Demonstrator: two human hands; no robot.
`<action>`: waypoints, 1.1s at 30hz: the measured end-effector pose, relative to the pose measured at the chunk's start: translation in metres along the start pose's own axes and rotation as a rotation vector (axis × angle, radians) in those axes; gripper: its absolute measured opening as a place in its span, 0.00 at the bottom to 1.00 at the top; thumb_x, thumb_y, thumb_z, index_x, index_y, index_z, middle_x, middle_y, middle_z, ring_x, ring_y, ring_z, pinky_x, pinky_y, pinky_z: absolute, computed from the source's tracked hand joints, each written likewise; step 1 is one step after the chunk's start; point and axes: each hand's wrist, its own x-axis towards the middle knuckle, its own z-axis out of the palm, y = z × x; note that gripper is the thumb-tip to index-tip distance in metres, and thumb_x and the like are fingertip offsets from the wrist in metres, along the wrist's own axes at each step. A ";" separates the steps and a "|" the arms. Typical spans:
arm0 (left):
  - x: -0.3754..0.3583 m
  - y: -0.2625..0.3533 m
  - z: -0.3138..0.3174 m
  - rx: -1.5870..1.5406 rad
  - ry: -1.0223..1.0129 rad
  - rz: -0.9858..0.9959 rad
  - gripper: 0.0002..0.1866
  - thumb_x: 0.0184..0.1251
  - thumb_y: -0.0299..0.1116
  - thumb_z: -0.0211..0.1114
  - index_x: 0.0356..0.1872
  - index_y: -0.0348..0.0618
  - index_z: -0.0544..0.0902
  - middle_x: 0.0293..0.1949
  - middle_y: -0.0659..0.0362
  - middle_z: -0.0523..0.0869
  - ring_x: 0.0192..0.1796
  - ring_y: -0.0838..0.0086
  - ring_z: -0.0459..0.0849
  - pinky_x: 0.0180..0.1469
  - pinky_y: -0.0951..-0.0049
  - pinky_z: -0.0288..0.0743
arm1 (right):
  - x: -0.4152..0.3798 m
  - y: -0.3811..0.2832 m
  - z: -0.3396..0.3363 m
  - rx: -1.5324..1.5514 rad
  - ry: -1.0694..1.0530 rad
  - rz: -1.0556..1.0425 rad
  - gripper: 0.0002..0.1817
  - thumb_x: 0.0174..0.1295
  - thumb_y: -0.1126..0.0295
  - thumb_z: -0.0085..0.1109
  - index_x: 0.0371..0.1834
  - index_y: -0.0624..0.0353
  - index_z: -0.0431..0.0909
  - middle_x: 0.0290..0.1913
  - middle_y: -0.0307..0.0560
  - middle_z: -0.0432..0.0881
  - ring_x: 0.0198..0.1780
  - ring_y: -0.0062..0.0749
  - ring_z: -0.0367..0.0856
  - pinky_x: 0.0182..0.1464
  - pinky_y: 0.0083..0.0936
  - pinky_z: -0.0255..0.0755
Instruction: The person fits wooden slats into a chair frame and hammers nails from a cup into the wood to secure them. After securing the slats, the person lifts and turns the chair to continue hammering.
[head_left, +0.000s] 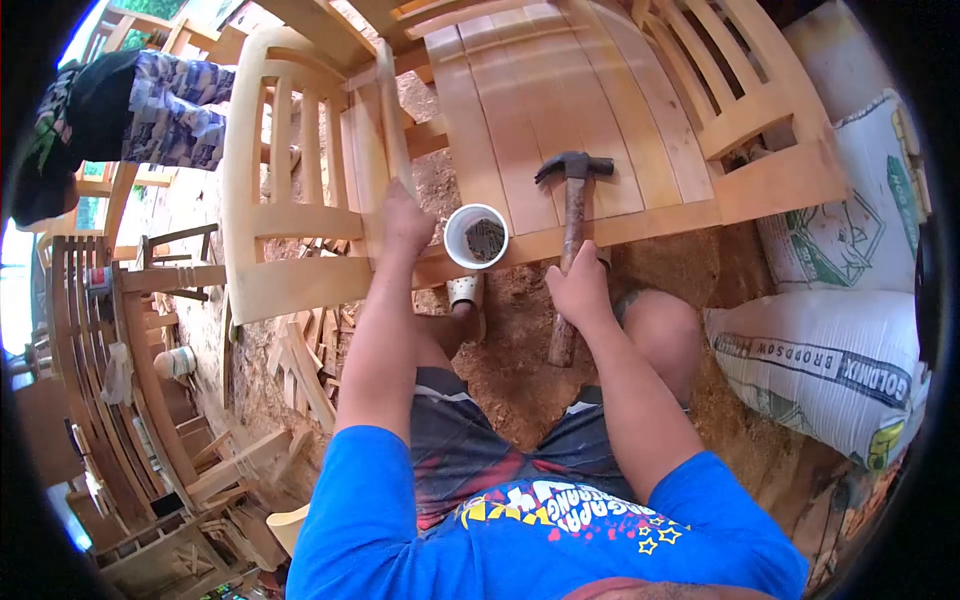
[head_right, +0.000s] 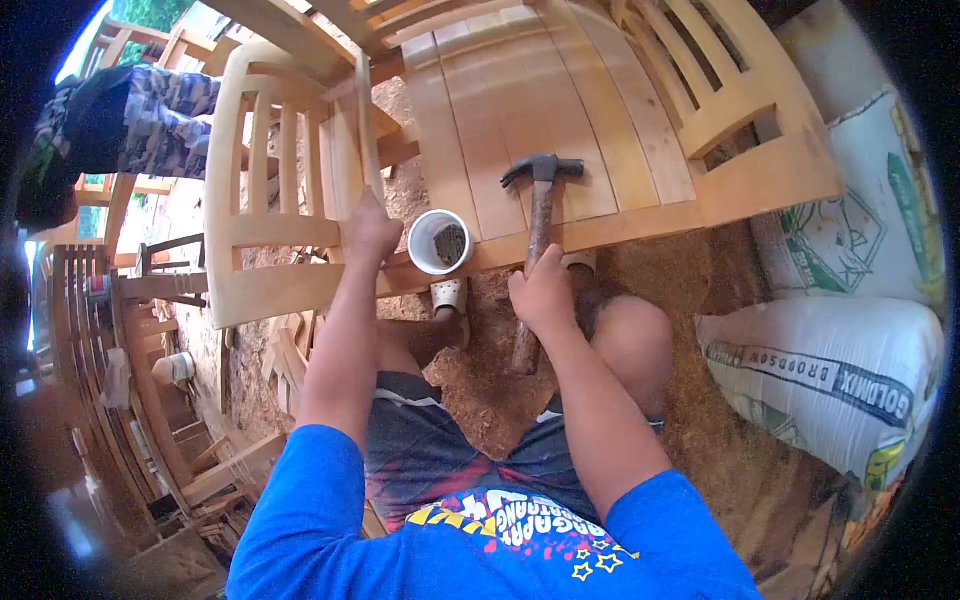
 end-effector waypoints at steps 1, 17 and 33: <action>0.002 -0.005 0.017 0.042 0.090 0.045 0.51 0.55 0.26 0.73 0.79 0.21 0.57 0.77 0.30 0.67 0.79 0.39 0.67 0.80 0.55 0.67 | 0.001 0.001 0.001 -0.023 0.016 -0.007 0.30 0.64 0.66 0.69 0.59 0.73 0.64 0.51 0.76 0.82 0.56 0.71 0.84 0.61 0.53 0.77; -0.015 0.000 -0.018 -0.494 0.054 -0.115 0.34 0.58 0.20 0.62 0.71 0.44 0.78 0.44 0.48 0.90 0.44 0.57 0.89 0.49 0.59 0.83 | 0.005 -0.005 0.018 -0.087 0.046 0.011 0.33 0.63 0.65 0.68 0.62 0.74 0.62 0.52 0.79 0.82 0.57 0.72 0.84 0.62 0.55 0.77; -0.014 0.009 -0.016 -0.262 -0.067 -0.082 0.58 0.50 0.45 0.82 0.85 0.77 0.60 0.81 0.38 0.56 0.79 0.37 0.67 0.77 0.50 0.71 | 0.009 -0.007 0.030 -0.140 0.115 0.012 0.30 0.63 0.65 0.69 0.58 0.74 0.64 0.52 0.79 0.83 0.58 0.71 0.84 0.63 0.53 0.76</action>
